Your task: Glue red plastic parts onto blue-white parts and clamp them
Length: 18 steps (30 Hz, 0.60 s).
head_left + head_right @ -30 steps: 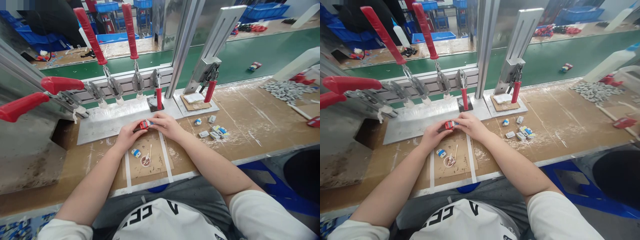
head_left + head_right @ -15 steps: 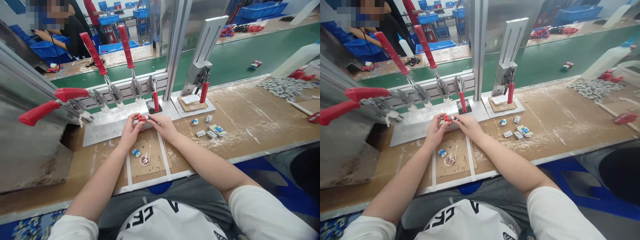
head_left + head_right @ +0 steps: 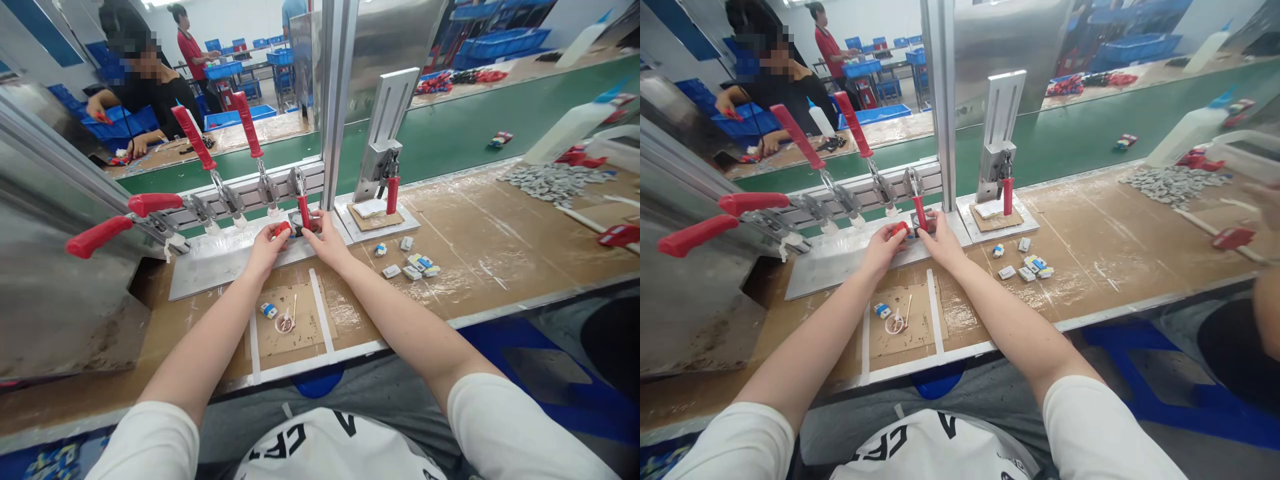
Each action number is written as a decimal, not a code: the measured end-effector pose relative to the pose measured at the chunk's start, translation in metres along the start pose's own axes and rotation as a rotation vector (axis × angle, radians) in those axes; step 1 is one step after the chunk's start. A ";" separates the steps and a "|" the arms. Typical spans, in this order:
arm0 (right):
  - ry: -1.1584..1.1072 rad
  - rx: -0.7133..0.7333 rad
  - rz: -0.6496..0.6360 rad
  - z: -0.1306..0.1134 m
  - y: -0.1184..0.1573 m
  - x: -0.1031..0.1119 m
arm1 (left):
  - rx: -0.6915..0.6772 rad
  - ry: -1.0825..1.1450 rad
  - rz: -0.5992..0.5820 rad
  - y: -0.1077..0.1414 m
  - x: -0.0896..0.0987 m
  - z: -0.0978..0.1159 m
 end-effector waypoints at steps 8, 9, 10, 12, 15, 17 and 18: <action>-0.245 0.145 -0.005 -0.089 0.010 0.024 | -0.176 -0.277 -0.019 -0.028 -0.029 -0.003; -0.249 0.153 -0.007 -0.103 0.008 0.028 | -0.185 -0.291 -0.014 -0.030 -0.031 -0.002; -0.254 0.151 -0.014 -0.115 0.004 0.032 | -0.194 -0.300 -0.008 -0.032 -0.033 -0.001; -0.275 0.137 -0.027 -0.131 -0.005 0.037 | -0.207 -0.324 0.005 -0.036 -0.035 0.000; -0.296 0.100 -0.044 -0.139 -0.016 0.041 | -0.206 -0.350 0.028 -0.041 -0.038 -0.001; -0.302 0.080 -0.058 -0.140 -0.021 0.041 | -0.201 -0.361 0.036 -0.045 -0.040 -0.003; -0.304 0.073 -0.064 -0.140 -0.023 0.041 | -0.201 -0.366 0.038 -0.048 -0.042 -0.004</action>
Point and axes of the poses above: each hand's wrist, its own y-axis away from the middle knuckle, its own x-axis out of the back of the hand, z = x × y, the point moved 9 cm from there along -y, towards the middle knuckle, and after that the axes turned 14 degrees about -x, right-handed, at the moved point
